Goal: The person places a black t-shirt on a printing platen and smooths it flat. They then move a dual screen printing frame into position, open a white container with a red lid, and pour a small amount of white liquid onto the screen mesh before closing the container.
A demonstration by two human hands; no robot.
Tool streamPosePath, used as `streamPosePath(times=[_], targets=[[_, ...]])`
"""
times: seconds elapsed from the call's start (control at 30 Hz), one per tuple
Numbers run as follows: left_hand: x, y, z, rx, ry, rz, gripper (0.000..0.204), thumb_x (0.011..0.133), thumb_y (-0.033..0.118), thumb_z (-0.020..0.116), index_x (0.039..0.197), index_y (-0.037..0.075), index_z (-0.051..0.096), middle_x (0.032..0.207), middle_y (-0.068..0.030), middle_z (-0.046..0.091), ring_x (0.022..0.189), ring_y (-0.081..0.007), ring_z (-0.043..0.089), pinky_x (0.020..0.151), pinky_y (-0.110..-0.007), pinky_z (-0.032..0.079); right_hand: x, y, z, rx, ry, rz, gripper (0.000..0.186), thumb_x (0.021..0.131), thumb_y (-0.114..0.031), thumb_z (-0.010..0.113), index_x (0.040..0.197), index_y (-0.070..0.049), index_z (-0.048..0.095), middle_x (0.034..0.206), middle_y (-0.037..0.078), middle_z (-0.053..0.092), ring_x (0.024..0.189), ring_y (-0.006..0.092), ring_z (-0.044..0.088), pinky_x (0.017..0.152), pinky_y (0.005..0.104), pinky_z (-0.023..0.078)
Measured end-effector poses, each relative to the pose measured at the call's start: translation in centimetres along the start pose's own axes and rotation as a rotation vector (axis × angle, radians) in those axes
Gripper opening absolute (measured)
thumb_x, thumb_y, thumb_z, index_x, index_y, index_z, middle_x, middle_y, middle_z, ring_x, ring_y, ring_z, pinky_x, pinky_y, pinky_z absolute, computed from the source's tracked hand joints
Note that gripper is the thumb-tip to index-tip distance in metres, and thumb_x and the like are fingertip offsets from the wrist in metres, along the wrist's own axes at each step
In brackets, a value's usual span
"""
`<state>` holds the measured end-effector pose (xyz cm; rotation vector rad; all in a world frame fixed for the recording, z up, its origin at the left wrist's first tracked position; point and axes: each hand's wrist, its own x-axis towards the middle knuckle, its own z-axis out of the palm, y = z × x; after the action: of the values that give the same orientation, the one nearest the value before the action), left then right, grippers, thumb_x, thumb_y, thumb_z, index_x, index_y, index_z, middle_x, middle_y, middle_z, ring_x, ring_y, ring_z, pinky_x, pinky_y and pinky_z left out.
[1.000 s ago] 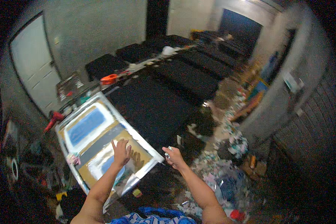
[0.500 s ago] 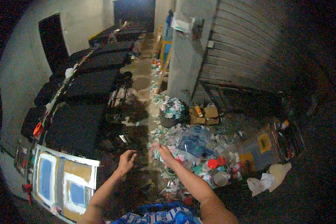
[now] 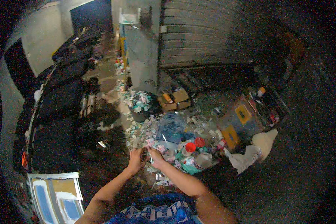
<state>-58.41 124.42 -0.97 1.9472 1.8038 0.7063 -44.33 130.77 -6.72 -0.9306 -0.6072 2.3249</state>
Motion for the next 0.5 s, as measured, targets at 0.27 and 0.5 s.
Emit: streamPosePath(times=[0.27, 0.5], targets=[[3.9, 2.3, 9.1, -0.193, -0.157, 0.003, 0.038, 0.084, 0.023, 0.076, 0.113, 0.004, 0.062, 0.105, -0.0196, 0.065, 0.103, -0.0420, 0.061, 0.088, -0.049, 0.050, 0.1, 0.4, -20.8, -0.902, 0.741, -0.222, 0.041, 0.094, -0.046, 0.069, 0.096, -0.005, 0.074, 0.073, 0.006, 0.069, 0.069, 0.0236, 0.066, 0.068, 0.0409, 0.051], [9.2, 3.3, 12.2, -0.202, -0.459, 0.029, 0.035, 0.086, 0.019, 0.069, 0.118, 0.005, 0.064, 0.099, -0.0206, 0.069, 0.093, -0.0390, 0.067, 0.081, -0.047, 0.053, -3.6, -6.3, -40.2, -1.415, 1.183, 0.020, 0.045, 0.089, -0.050, 0.066, 0.099, -0.007, 0.076, 0.108, 0.019, 0.072, 0.095, 0.0394, 0.070, 0.085, 0.0529, 0.054]])
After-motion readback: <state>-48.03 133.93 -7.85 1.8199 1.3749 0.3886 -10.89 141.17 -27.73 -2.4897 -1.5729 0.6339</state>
